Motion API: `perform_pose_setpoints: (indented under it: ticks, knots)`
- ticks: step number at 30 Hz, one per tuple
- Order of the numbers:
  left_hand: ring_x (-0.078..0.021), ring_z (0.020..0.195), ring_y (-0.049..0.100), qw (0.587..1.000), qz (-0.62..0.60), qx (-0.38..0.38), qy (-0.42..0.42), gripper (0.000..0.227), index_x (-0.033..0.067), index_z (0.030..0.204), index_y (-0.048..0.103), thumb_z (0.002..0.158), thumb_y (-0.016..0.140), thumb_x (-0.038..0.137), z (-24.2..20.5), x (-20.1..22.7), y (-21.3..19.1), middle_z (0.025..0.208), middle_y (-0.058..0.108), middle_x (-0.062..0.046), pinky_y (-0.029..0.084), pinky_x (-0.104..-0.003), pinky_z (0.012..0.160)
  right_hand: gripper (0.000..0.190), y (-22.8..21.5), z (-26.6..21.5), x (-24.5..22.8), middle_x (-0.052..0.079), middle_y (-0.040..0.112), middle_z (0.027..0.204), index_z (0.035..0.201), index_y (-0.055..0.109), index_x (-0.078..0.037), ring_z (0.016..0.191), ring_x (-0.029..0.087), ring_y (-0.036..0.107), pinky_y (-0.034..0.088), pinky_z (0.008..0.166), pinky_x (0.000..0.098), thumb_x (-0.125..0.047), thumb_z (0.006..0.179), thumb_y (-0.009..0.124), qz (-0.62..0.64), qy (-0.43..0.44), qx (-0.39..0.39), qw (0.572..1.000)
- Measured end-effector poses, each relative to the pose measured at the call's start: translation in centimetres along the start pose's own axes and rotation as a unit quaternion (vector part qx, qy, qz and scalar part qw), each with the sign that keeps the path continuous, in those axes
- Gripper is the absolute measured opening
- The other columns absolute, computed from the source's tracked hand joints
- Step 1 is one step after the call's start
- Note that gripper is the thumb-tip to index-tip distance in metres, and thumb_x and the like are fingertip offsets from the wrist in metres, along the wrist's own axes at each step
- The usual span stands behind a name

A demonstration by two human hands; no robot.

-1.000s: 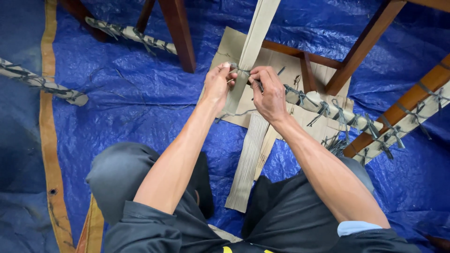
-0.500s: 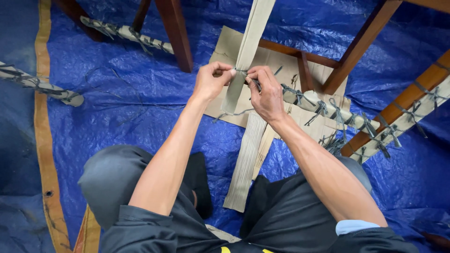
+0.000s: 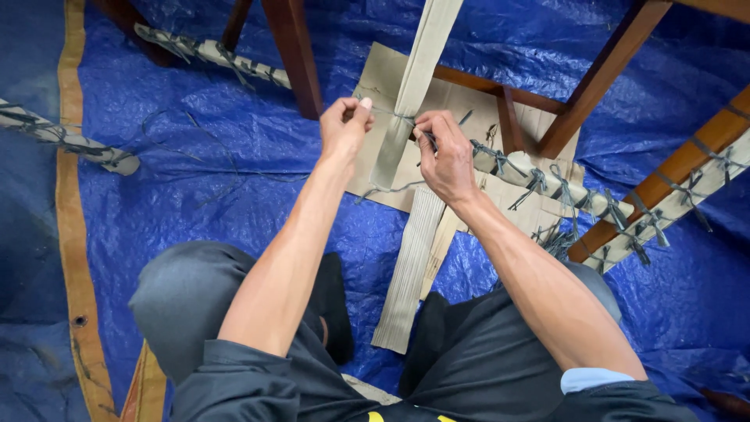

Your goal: Weaving and tying plastic straps around a wooden furniture frame.

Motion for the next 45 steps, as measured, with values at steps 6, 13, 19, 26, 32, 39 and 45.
perform_pose_setpoints:
  ticks: [6, 13, 19, 26, 32, 39, 45]
  knots:
    - [-0.0102, 0.068, 0.064, 0.997, -0.033, 0.049, -0.043, 0.018, 0.0028, 0.093, 0.066, 0.095, 0.073, 0.019, 1.1, -3.8, 0.3, 0.076, 0.069, -0.003, 0.053, -0.026, 0.063, 0.004, -0.3, 1.2, -2.4, 0.014, 0.068, 0.114, 0.103, 0.058, 0.002, 0.086, 0.023, 0.07, 0.057, 0.073, 0.033, 0.004, 0.101, 0.061, 0.007, -0.068, 0.014, 0.998]
    - [-0.0102, 0.074, 0.068, 0.988, 0.043, 0.043, 0.142, 0.015, 0.0023, 0.096, 0.065, 0.099, 0.07, 0.016, -5.5, 5.6, -0.4, 0.082, 0.071, -0.004, 0.055, -0.027, 0.068, 0.009, 3.1, 3.5, 1.0, 0.011, 0.074, 0.09, 0.101, 0.053, 0.002, 0.067, 0.016, 0.068, 0.053, 0.062, 0.0301, -0.005, 0.104, 0.059, 0.123, 0.14, -0.077, 0.979]
    - [-0.0189, 0.083, 0.071, 0.93, 0.165, -0.033, 0.326, 0.009, 0.0008, 0.1, 0.07, 0.095, 0.073, 0.008, -10.1, 13.5, 2.1, 0.096, 0.069, -0.01, 0.056, -0.031, 0.074, 0.006, 2.6, 4.4, 0.5, 0.016, 0.073, 0.081, 0.101, 0.066, 0.0, 0.073, 0.026, 0.073, 0.054, 0.065, 0.0384, -0.005, 0.098, 0.066, 0.003, 0.122, -0.062, 0.991]
    - [-0.019, 0.081, 0.071, 0.935, 0.154, -0.042, 0.316, 0.009, 0.0014, 0.099, 0.072, 0.094, 0.074, 0.009, -8.4, 13.7, 2.7, 0.095, 0.071, -0.009, 0.055, -0.03, 0.072, 0.01, 2.1, 4.6, -1.1, 0.024, 0.068, 0.093, 0.101, 0.067, 0.004, 0.085, 0.042, 0.066, 0.05, 0.072, 0.0464, -0.002, 0.093, 0.068, -0.042, -0.012, -0.101, 0.994]
    - [-0.0187, 0.091, 0.066, 0.938, 0.173, -0.026, 0.299, 0.01, 0.0082, 0.104, 0.076, 0.103, 0.068, 0.012, -6.0, 12.2, 1.2, 0.099, 0.073, -0.005, 0.052, -0.031, 0.08, 0.014, 1.7, 5.2, -0.3, 0.018, 0.067, 0.086, 0.1, 0.068, 0.003, 0.072, 0.033, 0.062, 0.047, 0.067, 0.041, -0.011, 0.1, 0.069, 0.0, 0.07, -0.139, 0.988]
    - [-0.0241, 0.103, 0.064, 0.91, 0.249, -0.133, 0.302, 0.017, 0.0097, 0.102, 0.078, 0.086, 0.076, 0.008, -5.1, 10.5, 2.8, 0.103, 0.073, -0.005, 0.051, -0.034, 0.086, 0.015, 1.3, 5.3, 0.2, 0.01, 0.069, 0.081, 0.102, 0.072, -0.002, 0.063, 0.017, 0.055, 0.045, 0.058, 0.0323, -0.016, 0.098, 0.071, 0.018, 0.128, -0.174, 0.976]
    - [-0.0258, 0.102, 0.066, 0.89, 0.285, -0.146, 0.325, 0.014, 0.0071, 0.097, 0.076, 0.083, 0.08, 0.009, -5.5, 11.1, 3.5, 0.102, 0.072, -0.006, 0.052, -0.037, 0.081, 0.01, 1.1, 5.4, -0.1, 0.01, 0.071, 0.087, 0.098, 0.071, -0.001, 0.065, 0.019, 0.06, 0.047, 0.06, 0.0337, -0.009, 0.094, 0.073, 0.0, 0.095, -0.159, 0.983]
Point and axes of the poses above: each hand's wrist, its own z-axis towards the middle knuckle, its own y-axis out of the palm, x = y × z, the point moved 8 cm from there along z, towards the middle knuckle
